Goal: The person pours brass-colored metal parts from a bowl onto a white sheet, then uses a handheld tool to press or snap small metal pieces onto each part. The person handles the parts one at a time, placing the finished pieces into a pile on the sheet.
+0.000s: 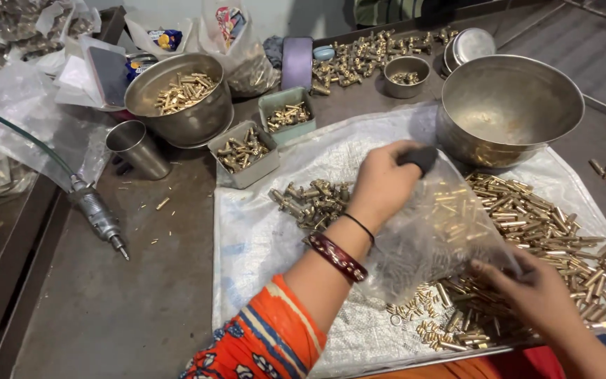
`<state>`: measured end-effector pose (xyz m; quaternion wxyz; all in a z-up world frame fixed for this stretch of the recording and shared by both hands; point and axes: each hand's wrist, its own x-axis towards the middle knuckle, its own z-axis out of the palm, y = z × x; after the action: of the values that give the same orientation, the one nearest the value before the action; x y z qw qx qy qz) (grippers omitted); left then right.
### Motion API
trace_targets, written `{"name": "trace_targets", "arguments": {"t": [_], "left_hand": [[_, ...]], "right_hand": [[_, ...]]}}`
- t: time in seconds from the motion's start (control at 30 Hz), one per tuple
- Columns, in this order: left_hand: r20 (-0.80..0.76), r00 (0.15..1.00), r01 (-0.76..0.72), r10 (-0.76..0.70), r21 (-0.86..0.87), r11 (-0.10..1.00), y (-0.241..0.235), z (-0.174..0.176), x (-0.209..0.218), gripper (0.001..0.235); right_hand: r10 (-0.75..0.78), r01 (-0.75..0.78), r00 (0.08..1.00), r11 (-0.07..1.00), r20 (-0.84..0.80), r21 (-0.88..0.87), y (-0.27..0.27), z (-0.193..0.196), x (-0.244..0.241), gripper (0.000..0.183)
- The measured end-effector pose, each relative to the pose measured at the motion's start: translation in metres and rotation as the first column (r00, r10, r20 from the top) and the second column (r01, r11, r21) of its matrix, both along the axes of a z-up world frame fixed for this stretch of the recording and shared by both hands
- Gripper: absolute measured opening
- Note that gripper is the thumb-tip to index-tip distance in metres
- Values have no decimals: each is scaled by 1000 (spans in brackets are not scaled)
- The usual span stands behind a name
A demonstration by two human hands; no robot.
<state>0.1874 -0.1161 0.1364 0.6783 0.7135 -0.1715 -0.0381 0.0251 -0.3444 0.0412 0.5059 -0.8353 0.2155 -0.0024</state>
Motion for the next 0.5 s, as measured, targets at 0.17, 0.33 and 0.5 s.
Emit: {"name": "trace_targets", "arguments": {"t": [0.17,0.33,0.5], "left_hand": [[36,997,-61,75,-293,954,8,-15,11,22],[-119,963,-268,241,-462,845,27,-26,1,19],[-189,931,-363,311,-437,823,44,-28,-14,28]], "right_hand": [[72,-65,954,997,290,-32,-39,2,19,28],[124,-59,747,991,653,-120,2,87,45,24],[244,-82,680,963,692,-259,5,106,75,15]]}}
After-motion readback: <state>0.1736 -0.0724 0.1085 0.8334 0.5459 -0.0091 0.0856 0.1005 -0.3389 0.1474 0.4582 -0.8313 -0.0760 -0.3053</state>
